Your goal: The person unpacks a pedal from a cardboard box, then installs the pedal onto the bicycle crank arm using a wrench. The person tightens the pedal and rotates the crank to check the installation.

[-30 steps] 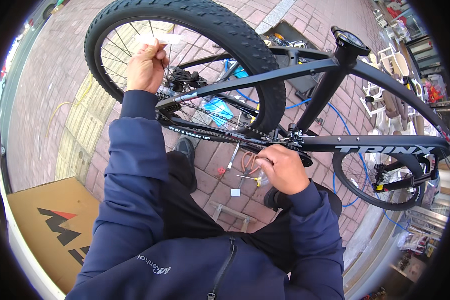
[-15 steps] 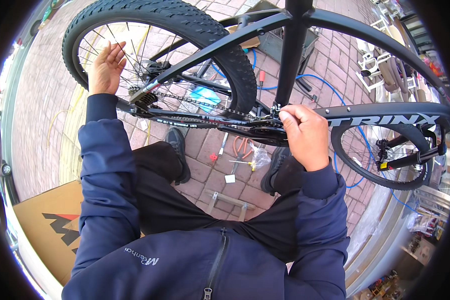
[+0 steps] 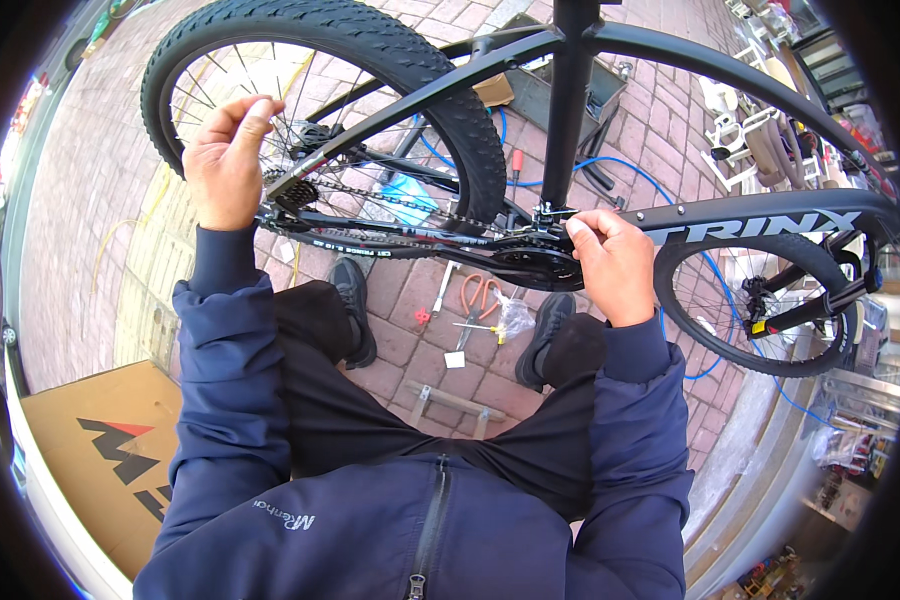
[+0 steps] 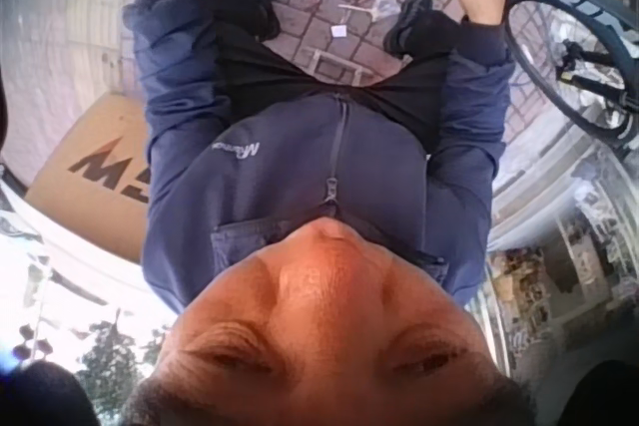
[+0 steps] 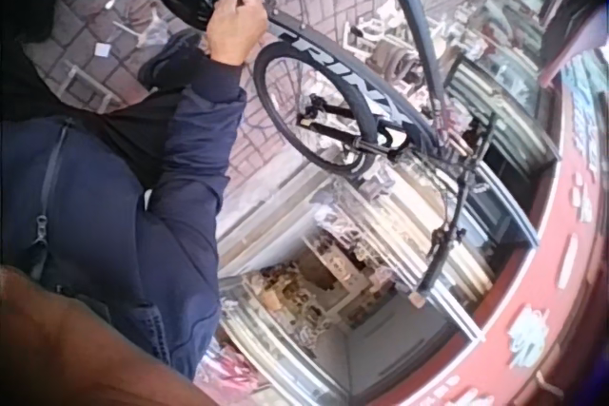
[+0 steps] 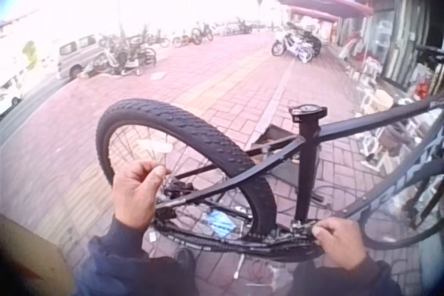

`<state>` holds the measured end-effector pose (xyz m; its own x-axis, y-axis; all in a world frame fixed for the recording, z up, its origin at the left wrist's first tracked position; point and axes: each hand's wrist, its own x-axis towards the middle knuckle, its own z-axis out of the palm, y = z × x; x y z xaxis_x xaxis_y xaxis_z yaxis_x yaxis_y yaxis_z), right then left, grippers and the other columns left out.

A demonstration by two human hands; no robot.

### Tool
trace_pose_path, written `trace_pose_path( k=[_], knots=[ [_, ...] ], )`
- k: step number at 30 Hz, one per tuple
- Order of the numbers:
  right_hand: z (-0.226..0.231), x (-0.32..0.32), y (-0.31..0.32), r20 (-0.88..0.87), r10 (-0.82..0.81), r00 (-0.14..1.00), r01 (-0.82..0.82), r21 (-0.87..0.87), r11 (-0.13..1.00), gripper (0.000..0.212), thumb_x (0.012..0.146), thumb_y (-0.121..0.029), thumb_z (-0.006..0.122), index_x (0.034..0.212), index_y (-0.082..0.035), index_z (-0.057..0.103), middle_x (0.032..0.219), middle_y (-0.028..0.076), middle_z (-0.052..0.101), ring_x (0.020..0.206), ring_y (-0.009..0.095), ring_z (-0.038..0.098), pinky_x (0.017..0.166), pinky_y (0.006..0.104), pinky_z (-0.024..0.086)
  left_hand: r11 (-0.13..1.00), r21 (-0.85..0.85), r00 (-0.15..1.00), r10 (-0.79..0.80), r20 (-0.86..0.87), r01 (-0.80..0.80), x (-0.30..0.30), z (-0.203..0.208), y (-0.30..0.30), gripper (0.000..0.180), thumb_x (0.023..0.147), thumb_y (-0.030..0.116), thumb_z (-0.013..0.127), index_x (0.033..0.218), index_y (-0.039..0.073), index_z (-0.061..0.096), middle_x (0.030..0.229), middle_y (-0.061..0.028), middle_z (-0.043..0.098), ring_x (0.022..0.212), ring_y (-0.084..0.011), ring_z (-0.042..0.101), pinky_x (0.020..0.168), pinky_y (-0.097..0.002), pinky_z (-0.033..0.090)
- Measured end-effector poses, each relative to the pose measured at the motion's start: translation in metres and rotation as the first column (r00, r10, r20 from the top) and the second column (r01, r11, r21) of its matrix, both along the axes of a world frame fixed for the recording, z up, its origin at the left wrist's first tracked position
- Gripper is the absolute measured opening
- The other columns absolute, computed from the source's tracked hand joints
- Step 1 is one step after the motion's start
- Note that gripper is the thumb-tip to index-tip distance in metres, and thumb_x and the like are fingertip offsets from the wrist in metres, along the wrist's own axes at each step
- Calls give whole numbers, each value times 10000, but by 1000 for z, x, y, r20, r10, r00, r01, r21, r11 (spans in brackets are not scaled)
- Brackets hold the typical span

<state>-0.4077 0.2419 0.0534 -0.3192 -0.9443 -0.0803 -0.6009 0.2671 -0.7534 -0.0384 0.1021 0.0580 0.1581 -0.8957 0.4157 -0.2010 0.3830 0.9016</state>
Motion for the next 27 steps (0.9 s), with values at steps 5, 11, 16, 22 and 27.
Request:
trace_pose_path(
  k=[5, 11, 16, 22, 27],
  knots=[
    [-6, 3, 0, -48, 45, 998, -41, 77, 996, 203, 928, -173, 685, 999, 8, 744, 718, 81, 702, 650, 120, 675, 620, 282, 517, 994, -97, 987, 29, -157, -45, 10, 23, 3, 176, 968, 105, 700, 1040, -54, 722, 954, -92, 767, 847, -99, 670, 788, -225, 518],
    [-6, 11, 6, -2, 130, 991, -129, 109, 986, 214, 943, -183, 672, 1006, 14, 730, 752, 56, 697, 664, 106, 656, 620, 266, 508, 965, 102, 899, 262, -351, -241, 148, -52, 56, 225, 991, 166, 643, 1022, -46, 715, 973, -152, 756, 831, -158, 686, 803, -269, 548],
    [-15, 14, 16, 11, 205, 979, -204, 189, 961, 209, 982, -198, 654, 1023, -3, 719, 826, 4, 676, 679, 76, 628, 579, 225, 487, 537, 595, 795, 305, 525, -598, 241, -211, 199, 237, 874, 218, 715, 929, -10, 749, 804, -137, 745, 767, -192, 708, 732, -347, 541],
    [-26, 27, 20, 3, 241, 970, -234, 258, 937, 184, 960, -156, 668, 1010, 14, 719, 796, 29, 690, 687, 91, 634, 611, 248, 493, 400, 640, 594, -250, 764, -655, 232, -320, 314, 198, 830, 196, 629, 883, 99, 794, 912, -186, 740, 902, -388, 710, 874, -470, 562],
    [-27, 40, 28, -4, 269, 963, -257, 285, 924, 168, 931, -117, 676, 1003, 30, 716, 769, 46, 682, 680, 98, 623, 625, 264, 493, 274, 697, 619, -323, 715, -662, 214, -355, 290, 365, 930, 356, 590, 1121, 84, 740, 1096, -278, 705, 1050, -438, 674, 955, -499, 519]
  ],
)
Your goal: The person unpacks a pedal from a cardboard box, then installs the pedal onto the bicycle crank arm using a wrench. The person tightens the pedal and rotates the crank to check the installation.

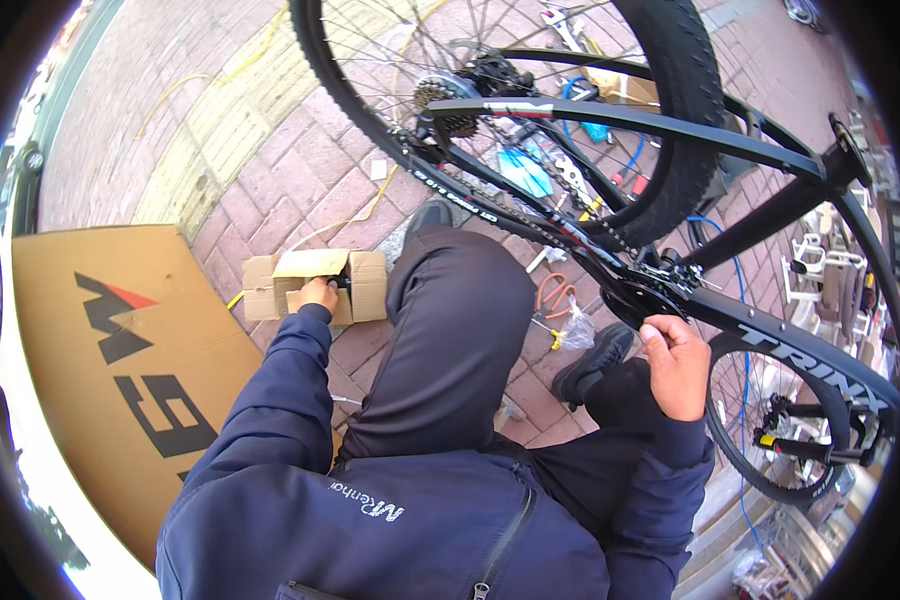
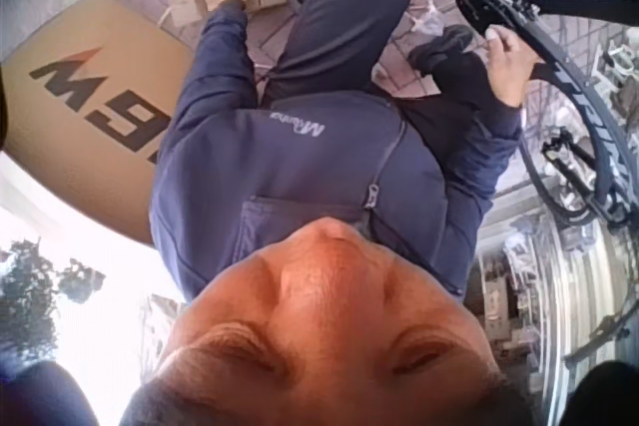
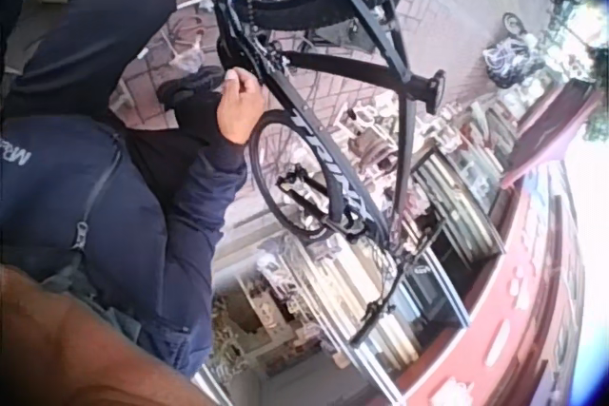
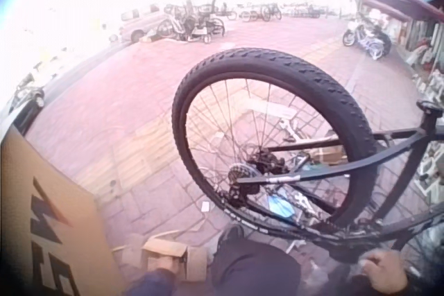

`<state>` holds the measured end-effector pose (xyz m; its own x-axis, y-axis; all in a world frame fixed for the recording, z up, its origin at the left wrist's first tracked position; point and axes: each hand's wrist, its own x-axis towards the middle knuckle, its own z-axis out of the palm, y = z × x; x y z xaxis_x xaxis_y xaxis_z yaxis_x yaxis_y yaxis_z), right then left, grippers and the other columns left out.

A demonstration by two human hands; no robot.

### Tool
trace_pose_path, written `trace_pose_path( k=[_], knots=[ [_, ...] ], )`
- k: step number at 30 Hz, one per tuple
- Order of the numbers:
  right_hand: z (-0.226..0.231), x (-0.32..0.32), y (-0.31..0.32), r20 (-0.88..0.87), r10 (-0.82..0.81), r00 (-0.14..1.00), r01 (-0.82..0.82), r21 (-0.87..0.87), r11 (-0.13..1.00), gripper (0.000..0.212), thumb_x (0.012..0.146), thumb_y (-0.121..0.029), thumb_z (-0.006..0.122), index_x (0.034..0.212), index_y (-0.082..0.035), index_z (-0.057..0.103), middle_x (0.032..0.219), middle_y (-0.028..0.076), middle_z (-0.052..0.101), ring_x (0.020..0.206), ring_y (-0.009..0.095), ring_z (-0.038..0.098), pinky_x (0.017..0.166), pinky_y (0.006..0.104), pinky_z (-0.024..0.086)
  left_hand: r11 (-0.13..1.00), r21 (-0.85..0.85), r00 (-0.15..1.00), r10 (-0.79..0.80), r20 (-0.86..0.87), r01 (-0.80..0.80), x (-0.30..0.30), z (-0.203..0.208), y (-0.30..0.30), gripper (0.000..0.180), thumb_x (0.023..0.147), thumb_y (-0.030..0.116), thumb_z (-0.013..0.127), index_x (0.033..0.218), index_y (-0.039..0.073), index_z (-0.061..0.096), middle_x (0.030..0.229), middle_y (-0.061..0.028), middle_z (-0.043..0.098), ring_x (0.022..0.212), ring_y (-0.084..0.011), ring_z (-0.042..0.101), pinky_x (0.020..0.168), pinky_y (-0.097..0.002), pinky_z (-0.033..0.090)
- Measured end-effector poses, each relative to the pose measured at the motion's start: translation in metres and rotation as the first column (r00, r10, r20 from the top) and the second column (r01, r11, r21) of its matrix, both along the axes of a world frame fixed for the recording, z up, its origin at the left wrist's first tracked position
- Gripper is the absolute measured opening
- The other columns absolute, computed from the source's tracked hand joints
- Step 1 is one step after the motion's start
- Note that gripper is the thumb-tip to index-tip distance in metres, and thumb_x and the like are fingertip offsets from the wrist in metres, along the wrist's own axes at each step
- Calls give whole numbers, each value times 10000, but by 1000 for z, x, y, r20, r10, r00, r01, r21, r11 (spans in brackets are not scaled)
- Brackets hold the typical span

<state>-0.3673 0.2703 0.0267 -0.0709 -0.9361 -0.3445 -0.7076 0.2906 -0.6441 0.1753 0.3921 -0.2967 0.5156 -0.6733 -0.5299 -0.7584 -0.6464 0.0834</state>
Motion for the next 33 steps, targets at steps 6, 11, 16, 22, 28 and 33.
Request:
trace_pose_path(
  k=[6, 11, 16, 22, 28, 33],
  knots=[
    [-1, -1, 20, 7, 20, 1000, -21, 97, 995, 170, 892, -122, 683, 980, 21, 713, 817, 109, 702, 732, 173, 666, 689, 305, 516, 929, 332, 981, -119, -151, 164, 14, -35, -43, 718, 842, 551, 696, 1381, 82, 619, 1438, -158, 593, 1329, -321, 555, 1113, -396, 414],
    [-1, 1, 29, -43, 85, 995, -80, 104, 991, 218, 896, -179, 697, 1008, 7, 719, 910, 185, 718, 847, 328, 706, 767, 379, 537, 704, 634, 920, -73, -385, 321, 20, -43, -52, 743, 765, 479, 787, 1326, 15, 639, 1341, -190, 650, 1254, -311, 611, 1053, -376, 461],
    [-7, 4, 28, -45, 156, 987, -148, 146, 978, 235, 897, -199, 695, 1012, 4, 721, 892, 198, 711, 821, 355, 699, 745, 401, 538, 830, 483, 904, -56, -424, 278, 21, -51, -18, 726, 758, 465, 796, 1303, 9, 647, 1315, -205, 659, 1233, -322, 623, 1039, -385, 473],
    [-20, 8, 23, -52, 256, 965, -245, 152, 957, 220, 905, -182, 698, 1020, 6, 716, 888, 183, 714, 819, 315, 699, 752, 382, 540, 962, 199, 866, -67, -495, 188, 26, -83, 30, 706, 750, 449, 807, 1275, 1, 657, 1284, -224, 670, 1209, -335, 638, 1023, -396, 486],
    [-22, 7, 25, -29, 322, 946, -316, 130, 940, 243, 884, -197, 712, 1036, -7, 714, 922, 196, 718, 845, 362, 700, 760, 411, 548, 989, 98, 945, -76, -318, 112, -6, -16, 18, 689, 700, 437, 824, 1178, -39, 686, 1174, -251, 705, 1106, -365, 683, 970, -395, 525],
    [-22, 7, 30, -69, 409, 910, -402, 94, 911, 261, 887, -212, 706, 1039, 0, 700, 934, 210, 710, 884, 390, 688, 775, 443, 540, 894, 255, 930, -349, -118, 368, -41, 111, -3, 568, 692, 415, 781, 1044, -29, 741, 1080, -289, 716, 1043, -376, 707, 954, -443, 552]
  ],
)
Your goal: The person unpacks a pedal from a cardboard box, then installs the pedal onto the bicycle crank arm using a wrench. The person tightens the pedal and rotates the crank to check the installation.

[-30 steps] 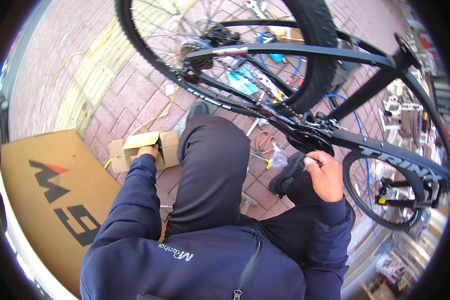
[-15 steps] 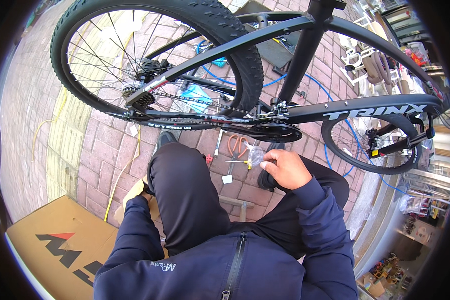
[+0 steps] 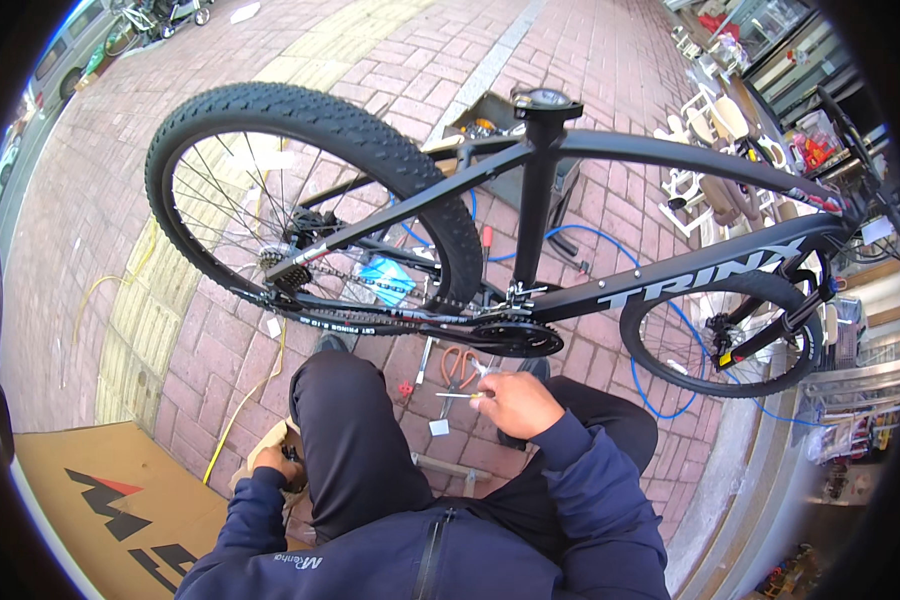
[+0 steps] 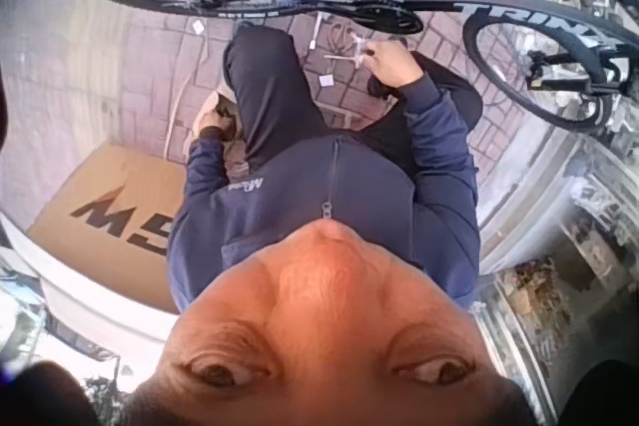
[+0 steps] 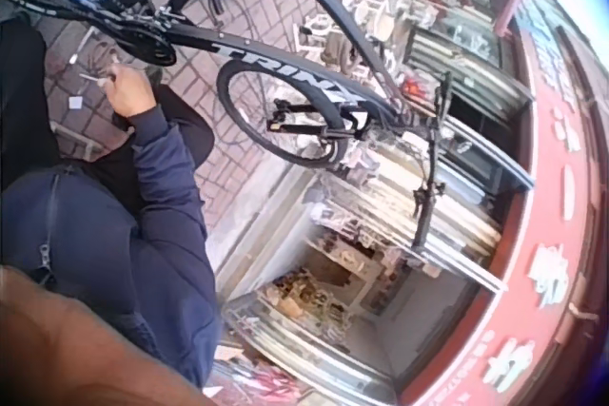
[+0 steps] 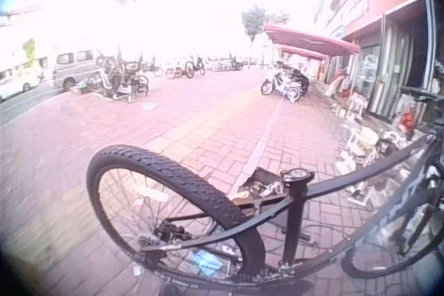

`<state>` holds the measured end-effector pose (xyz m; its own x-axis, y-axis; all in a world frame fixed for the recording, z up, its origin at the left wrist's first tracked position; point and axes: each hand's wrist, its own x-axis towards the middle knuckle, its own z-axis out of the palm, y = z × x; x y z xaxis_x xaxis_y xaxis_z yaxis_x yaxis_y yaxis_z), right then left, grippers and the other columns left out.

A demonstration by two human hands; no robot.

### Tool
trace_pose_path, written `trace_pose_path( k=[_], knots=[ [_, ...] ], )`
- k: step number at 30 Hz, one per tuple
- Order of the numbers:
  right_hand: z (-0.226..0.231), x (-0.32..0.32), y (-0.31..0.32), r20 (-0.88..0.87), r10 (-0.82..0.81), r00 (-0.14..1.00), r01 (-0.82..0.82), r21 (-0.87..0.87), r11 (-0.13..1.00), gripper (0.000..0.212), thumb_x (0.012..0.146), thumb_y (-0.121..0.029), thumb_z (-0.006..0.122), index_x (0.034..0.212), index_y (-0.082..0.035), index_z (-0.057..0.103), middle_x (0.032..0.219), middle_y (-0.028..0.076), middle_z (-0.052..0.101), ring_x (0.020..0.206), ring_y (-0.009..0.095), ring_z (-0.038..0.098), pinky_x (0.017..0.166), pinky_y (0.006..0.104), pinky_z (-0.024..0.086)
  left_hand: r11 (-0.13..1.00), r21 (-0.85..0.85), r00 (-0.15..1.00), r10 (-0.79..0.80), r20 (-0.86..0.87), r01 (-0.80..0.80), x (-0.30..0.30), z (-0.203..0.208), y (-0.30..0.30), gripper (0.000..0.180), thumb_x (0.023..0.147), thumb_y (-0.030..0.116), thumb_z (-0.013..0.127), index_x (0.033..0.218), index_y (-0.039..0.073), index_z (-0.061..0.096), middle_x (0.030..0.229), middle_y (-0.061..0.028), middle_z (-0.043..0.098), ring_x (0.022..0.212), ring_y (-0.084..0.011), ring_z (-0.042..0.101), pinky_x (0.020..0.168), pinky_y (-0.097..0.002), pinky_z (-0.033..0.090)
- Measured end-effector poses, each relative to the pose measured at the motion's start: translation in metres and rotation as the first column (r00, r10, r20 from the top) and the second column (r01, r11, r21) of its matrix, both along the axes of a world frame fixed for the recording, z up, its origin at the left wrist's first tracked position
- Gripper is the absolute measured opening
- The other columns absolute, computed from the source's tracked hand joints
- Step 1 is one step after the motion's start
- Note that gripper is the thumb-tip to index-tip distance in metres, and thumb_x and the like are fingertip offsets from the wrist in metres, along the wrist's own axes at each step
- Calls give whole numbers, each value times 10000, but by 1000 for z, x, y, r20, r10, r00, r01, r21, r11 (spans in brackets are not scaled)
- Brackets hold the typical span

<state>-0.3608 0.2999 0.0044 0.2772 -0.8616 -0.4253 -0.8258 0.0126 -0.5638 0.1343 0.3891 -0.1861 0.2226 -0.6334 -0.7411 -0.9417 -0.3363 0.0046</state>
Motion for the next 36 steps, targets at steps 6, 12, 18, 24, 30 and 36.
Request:
trace_pose_path(
  k=[6, 12, 18, 24, 30, 36],
  knots=[
    [17, 4, 1, 123, 29, 992, -18, -89, 996, 277, 922, -270, 670, 1040, -20, 687, 978, 209, 706, 950, 403, 670, 831, 470, 528, 901, -370, 949, 120, -292, -228, -16, 142, -35, 457, 618, 260, 794, 944, -47, 704, 825, -216, 708, 811, -356, 710, 808, -421, 569],
    [67, 27, -8, 414, 54, 909, 72, -281, 957, 317, 919, -227, 735, 1131, 4, 689, 980, 133, 718, 869, 243, 727, 781, 348, 570, 661, -407, 455, -110, -884, -631, -72, 303, -97, 469, 653, 97, 716, 1095, -28, 621, 876, -29, 660, 804, -122, 618, 762, -267, 502],
    [103, 31, -13, 835, 65, 547, 239, -230, 943, 735, 912, -544, 718, 1372, 9, 567, 1272, 179, 637, 1104, 256, 661, 996, 371, 503, 952, -272, 106, -259, -960, -141, -216, 318, -161, 670, 737, -3, 728, 1365, -32, 494, 1092, -72, 660, 1001, -153, 646, 876, -289, 511],
    [66, -8, -11, 829, -286, 480, 599, -71, 798, 393, 974, -238, 707, 1232, 46, 627, 1051, 50, 692, 966, 110, 640, 845, 266, 519, 968, 127, -361, 42, -932, -215, -311, 226, -174, 783, 858, 241, 831, 1452, 0, 381, 1248, -111, 610, 1104, -204, 645, 941, -327, 546],
    [39, -25, -16, 840, -172, 515, 577, -192, 794, 545, 970, -416, 697, 1223, 61, 621, 1365, 179, 543, 1197, 217, 567, 1022, 351, 452, 897, 437, -396, 379, -837, -66, -331, 196, -162, 484, 1003, 383, 648, 1313, 27, 540, 1182, -85, 663, 1053, -198, 683, 884, -395, 592],
    [51, -33, -28, 941, -14, 339, 412, -135, 901, 532, 931, -245, 768, 1317, 72, 584, 1478, 177, 424, 1336, 265, 486, 1134, 396, 390, 740, 672, -550, 548, -630, -31, -330, 208, -179, 486, 1050, 438, 526, 1267, 8, 597, 1144, -131, 716, 996, -227, 721, 903, -389, 585]
  ],
)
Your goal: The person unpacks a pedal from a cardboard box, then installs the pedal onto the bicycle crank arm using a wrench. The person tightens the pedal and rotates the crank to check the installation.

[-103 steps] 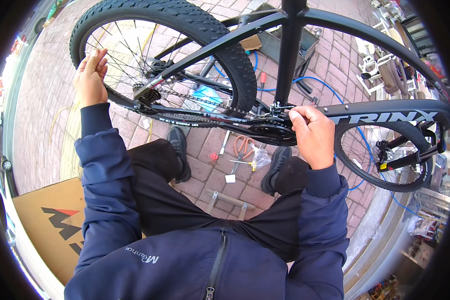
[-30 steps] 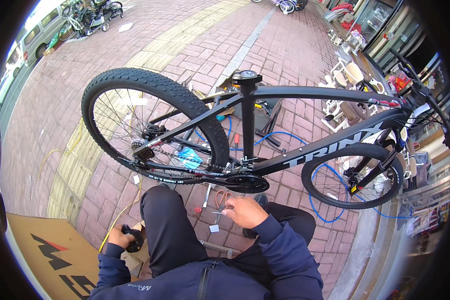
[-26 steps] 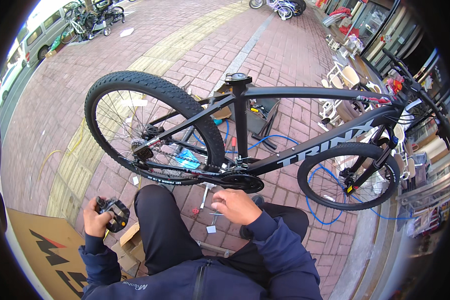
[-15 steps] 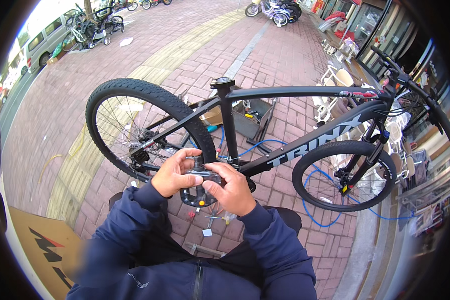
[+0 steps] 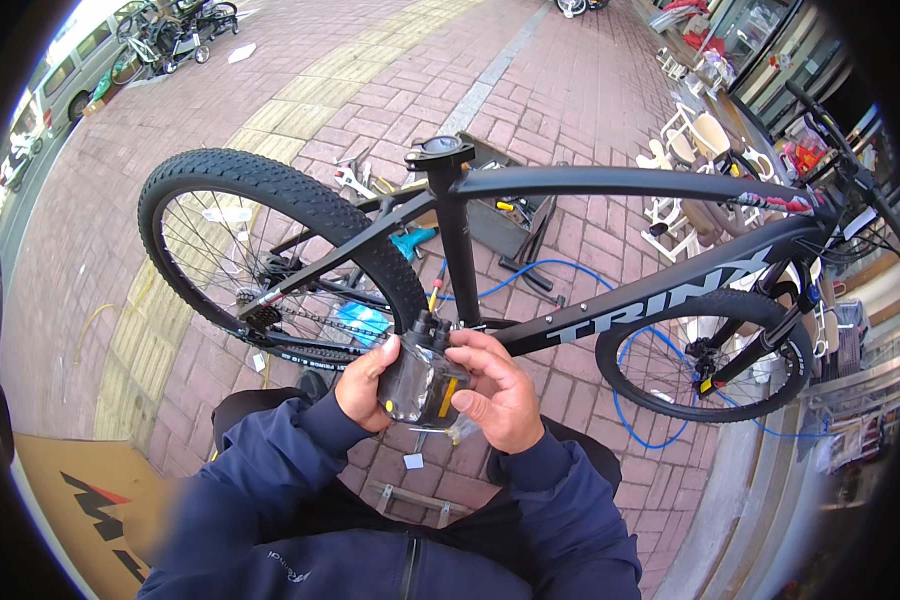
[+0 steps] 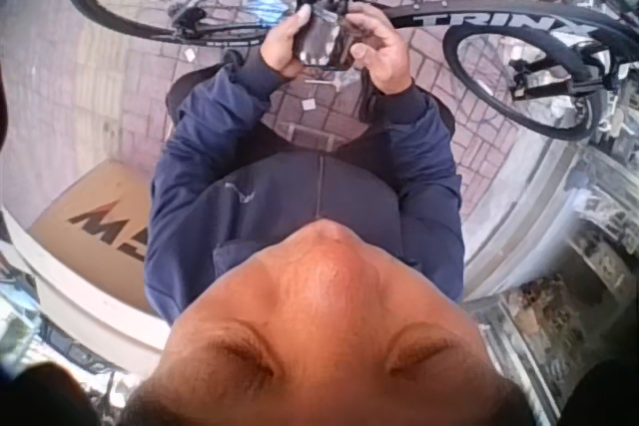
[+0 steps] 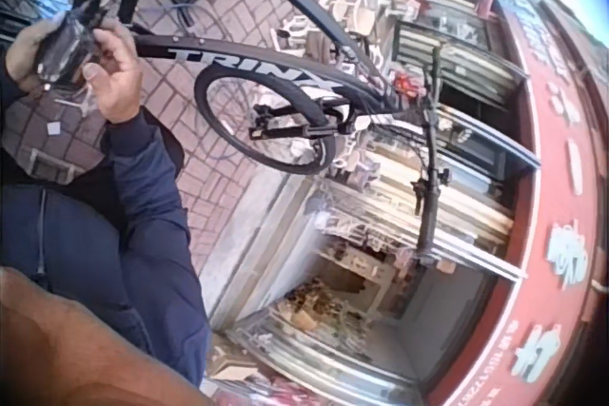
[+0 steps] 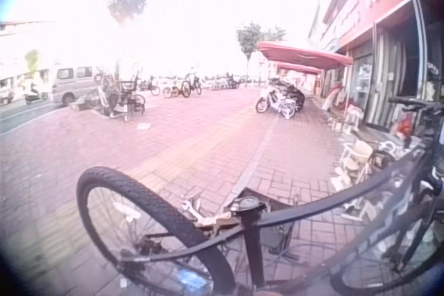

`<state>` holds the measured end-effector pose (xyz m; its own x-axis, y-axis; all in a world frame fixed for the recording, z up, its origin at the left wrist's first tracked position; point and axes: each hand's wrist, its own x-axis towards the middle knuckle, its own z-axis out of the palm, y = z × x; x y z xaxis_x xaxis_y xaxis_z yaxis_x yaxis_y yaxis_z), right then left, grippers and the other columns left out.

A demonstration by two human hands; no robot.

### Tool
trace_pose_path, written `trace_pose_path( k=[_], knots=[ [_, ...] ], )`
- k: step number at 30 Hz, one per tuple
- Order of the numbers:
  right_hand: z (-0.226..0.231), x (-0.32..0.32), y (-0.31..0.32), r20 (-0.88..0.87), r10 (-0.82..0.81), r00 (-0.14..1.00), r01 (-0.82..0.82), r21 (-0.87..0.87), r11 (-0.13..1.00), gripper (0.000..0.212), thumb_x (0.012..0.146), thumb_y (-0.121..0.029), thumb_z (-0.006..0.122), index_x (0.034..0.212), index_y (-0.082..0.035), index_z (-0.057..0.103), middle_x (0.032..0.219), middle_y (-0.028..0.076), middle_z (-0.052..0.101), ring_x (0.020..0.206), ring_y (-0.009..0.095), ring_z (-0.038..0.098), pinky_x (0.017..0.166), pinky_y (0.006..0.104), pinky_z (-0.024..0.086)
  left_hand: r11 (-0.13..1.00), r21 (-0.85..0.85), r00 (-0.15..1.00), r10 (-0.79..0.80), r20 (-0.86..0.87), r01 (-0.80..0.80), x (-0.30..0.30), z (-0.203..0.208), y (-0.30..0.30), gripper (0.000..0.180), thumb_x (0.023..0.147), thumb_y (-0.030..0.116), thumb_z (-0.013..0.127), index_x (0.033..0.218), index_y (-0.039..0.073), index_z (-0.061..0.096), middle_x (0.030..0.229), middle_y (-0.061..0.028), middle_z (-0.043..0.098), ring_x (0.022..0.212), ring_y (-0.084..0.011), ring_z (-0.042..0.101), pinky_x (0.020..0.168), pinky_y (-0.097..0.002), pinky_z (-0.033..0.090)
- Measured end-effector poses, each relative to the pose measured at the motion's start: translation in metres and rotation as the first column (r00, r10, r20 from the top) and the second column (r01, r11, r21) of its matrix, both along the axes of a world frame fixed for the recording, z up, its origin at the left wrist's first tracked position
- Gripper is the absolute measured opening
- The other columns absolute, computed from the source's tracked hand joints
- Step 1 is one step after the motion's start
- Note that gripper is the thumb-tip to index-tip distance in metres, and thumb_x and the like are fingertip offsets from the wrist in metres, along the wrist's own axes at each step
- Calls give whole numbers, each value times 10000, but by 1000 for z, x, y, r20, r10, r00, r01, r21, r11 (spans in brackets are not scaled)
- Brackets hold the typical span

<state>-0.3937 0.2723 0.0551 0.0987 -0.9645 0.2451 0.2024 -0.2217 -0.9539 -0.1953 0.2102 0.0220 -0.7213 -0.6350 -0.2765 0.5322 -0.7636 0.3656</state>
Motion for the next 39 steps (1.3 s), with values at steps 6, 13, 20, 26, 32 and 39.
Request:
trace_pose_path(
  k=[6, 13, 20, 26, 32, 39],
  knots=[
    [4, 0, -3, 194, 106, 975, -117, 44, 992, 528, 857, -224, 828, 1274, 24, 620, 1402, 120, 433, 1136, 188, 602, 983, 337, 518, 1000, -22, 992, -22, -123, 20, 8, 2, 6, 638, 1048, 541, 455, 1384, 2, 518, 1287, -177, 657, 1136, -302, 669, 999, -472, 543],
    [-2, 6, 2, -104, 10, 994, -15, -49, 999, 487, 823, 3, 808, 1272, -47, 626, 1285, 107, 503, 1007, 164, 655, 861, 308, 566, 980, -148, 991, -132, 14, 133, 12, -6, 7, 738, 1041, 633, 363, 1393, 3, 517, 1267, -164, 659, 1127, -280, 672, 982, -453, 554],
    [-4, 8, 9, -474, -139, 870, 129, -53, 990, 360, 802, 8, 810, 1143, -56, 713, 1081, 90, 601, 807, 149, 665, 710, 275, 544, 944, -248, 957, -158, 242, 219, 15, -8, 6, 715, 1055, 627, 321, 1364, 25, 553, 1208, -103, 688, 1066, -209, 688, 941, -367, 562],
    [6, 10, 7, -689, -168, 705, 59, -179, 982, 481, 731, 16, 813, 1184, -128, 739, 966, 71, 596, 799, 219, 616, 723, 328, 514, 761, -505, 879, -175, 444, 407, 27, 14, -5, 889, 820, 382, 836, 1438, -84, 398, 1300, -195, 574, 1205, -240, 582, 1024, -341, 460],
    [17, 0, 5, -728, 51, 683, -90, -14, 996, 289, 786, -86, 802, 1069, -87, 739, 848, 74, 606, 778, 255, 634, 698, 351, 517, 521, -618, 674, 107, 731, 588, 33, 30, -13, 1111, 688, 345, 918, 1462, -186, 322, 1379, -321, 526, 1300, -345, 523, 1110, -379, 393],
    [13, -1, 1, -802, 83, 592, -217, -59, 974, 179, 786, -108, 806, 917, -65, 692, 783, 78, 600, 730, 270, 623, 653, 360, 497, 394, -608, 603, 153, 783, 690, 32, 31, -9, 1118, 687, 435, 921, 1434, -188, 369, 1371, -352, 530, 1302, -399, 533, 1109, -404, 402]
  ],
)
